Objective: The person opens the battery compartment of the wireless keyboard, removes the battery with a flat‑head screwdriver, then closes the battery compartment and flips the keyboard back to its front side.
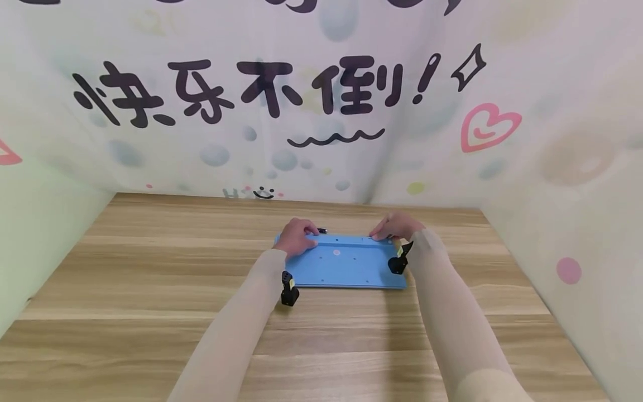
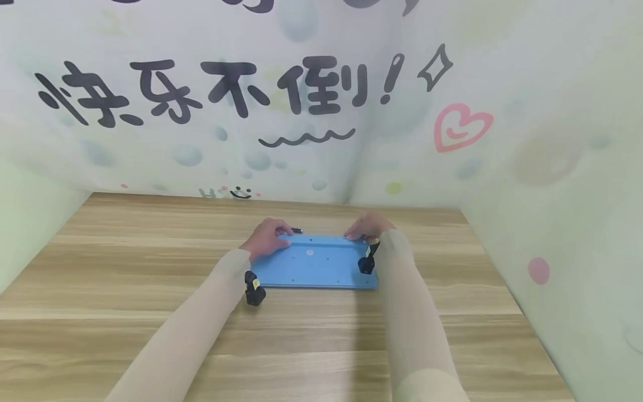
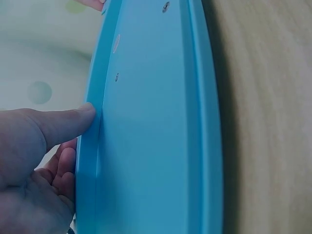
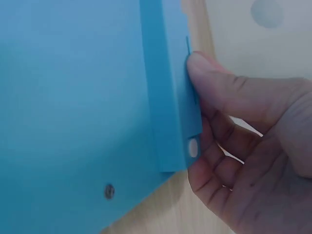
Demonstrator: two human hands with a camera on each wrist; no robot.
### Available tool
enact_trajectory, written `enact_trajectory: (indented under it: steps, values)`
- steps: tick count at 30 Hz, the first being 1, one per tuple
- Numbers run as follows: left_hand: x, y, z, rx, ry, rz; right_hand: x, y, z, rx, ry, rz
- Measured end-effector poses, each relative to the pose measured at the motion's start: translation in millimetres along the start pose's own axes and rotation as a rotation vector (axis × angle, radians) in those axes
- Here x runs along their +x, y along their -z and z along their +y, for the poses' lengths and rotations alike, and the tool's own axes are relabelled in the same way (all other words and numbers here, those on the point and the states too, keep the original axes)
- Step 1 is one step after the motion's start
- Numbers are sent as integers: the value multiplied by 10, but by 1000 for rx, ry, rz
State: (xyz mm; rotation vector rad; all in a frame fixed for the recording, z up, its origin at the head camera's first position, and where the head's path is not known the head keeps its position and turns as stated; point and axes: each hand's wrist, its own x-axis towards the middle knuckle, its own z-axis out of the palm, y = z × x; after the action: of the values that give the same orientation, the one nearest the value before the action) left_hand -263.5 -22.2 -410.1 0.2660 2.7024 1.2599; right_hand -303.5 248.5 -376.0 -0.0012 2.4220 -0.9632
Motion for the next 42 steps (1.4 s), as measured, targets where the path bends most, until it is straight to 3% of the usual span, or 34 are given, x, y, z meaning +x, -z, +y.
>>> enact_trajectory:
  steps: [5,17,24,32,42]
  values:
    - [8,5,-4,0,-2,3,21,-21,27,34,-14,29]
    - [-28,45,20,5,-4,1,-12,-83,-31,193,-148,69]
    - [-39,54,42,-1,-11,1,-35,-85,-37,88,-96,61]
    - [-34,20,28,-4,-9,-1,-28,-101,30,43,-79,104]
    - [-29,11,22,0,-14,7,-81,-170,22,-63,59,196]
